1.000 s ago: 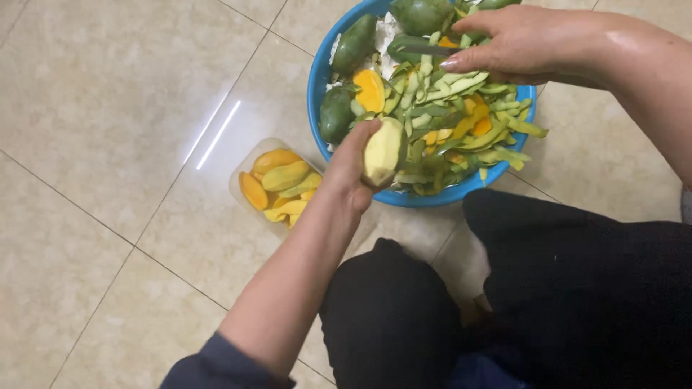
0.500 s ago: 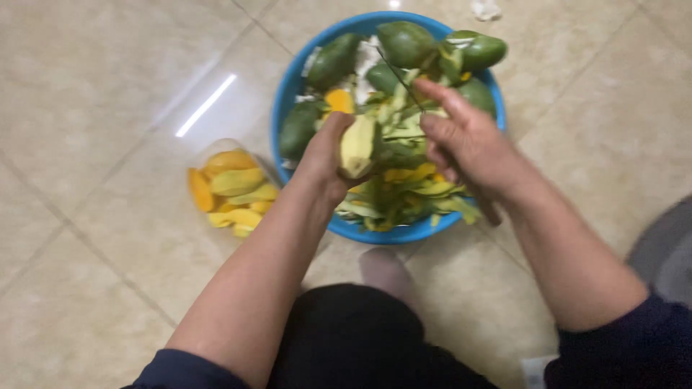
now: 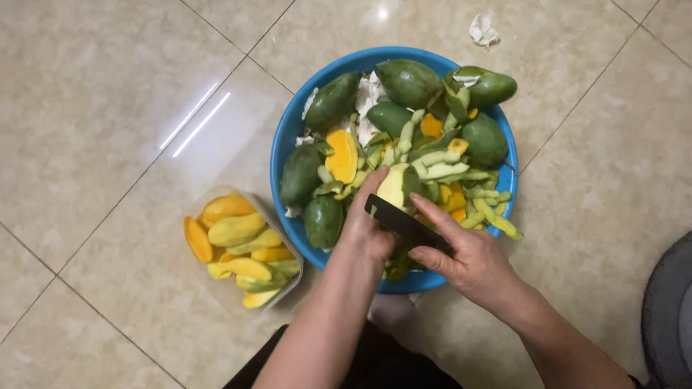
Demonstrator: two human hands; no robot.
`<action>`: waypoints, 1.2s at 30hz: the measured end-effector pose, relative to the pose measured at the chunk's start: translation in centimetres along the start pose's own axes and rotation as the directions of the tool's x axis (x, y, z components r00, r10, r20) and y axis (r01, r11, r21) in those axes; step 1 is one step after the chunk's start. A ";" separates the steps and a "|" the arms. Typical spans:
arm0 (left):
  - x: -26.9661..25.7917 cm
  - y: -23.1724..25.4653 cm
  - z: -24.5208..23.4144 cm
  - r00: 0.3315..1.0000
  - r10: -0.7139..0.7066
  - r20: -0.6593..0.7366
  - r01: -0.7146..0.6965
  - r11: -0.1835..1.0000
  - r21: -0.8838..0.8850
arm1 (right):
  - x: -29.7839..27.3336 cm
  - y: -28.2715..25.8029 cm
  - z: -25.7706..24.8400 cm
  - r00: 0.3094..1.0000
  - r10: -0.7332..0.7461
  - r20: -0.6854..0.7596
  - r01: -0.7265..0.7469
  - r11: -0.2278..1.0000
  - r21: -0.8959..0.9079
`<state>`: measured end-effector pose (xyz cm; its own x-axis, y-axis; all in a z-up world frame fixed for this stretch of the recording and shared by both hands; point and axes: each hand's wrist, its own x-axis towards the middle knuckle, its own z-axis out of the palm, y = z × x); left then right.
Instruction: Peeling and slicing green mangoes using a knife
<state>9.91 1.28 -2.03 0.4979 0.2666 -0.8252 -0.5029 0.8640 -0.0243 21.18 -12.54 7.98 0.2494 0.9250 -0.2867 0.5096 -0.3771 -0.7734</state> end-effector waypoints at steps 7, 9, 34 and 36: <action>-0.1 0.5 2.1 0.988 0.155 0.018 -0.156 0.988 0.004 | 3.6 1.2 -0.5 0.999 -0.034 0.039 0.043 0.966 -0.254; 0.4 0.9 2.6 0.991 0.131 -0.036 -0.128 0.989 0.072 | 4.5 1.4 -0.9 0.991 -0.123 0.059 0.130 0.981 -0.141; 0.4 1.5 2.6 0.932 0.355 0.071 -0.357 0.934 0.010 | 8.7 -3.0 -1.1 0.999 0.006 0.035 0.002 0.972 -0.233; -0.1 1.8 2.7 0.920 0.374 0.117 -0.388 0.911 0.138 | 9.4 -2.6 -1.0 0.997 0.057 0.054 -0.049 0.989 -0.142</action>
<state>10.89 4.01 -0.49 0.3528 0.6180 -0.7026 -0.5540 0.7431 0.3755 23.02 -2.87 7.90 0.2337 0.9030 -0.3605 0.6083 -0.4251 -0.6703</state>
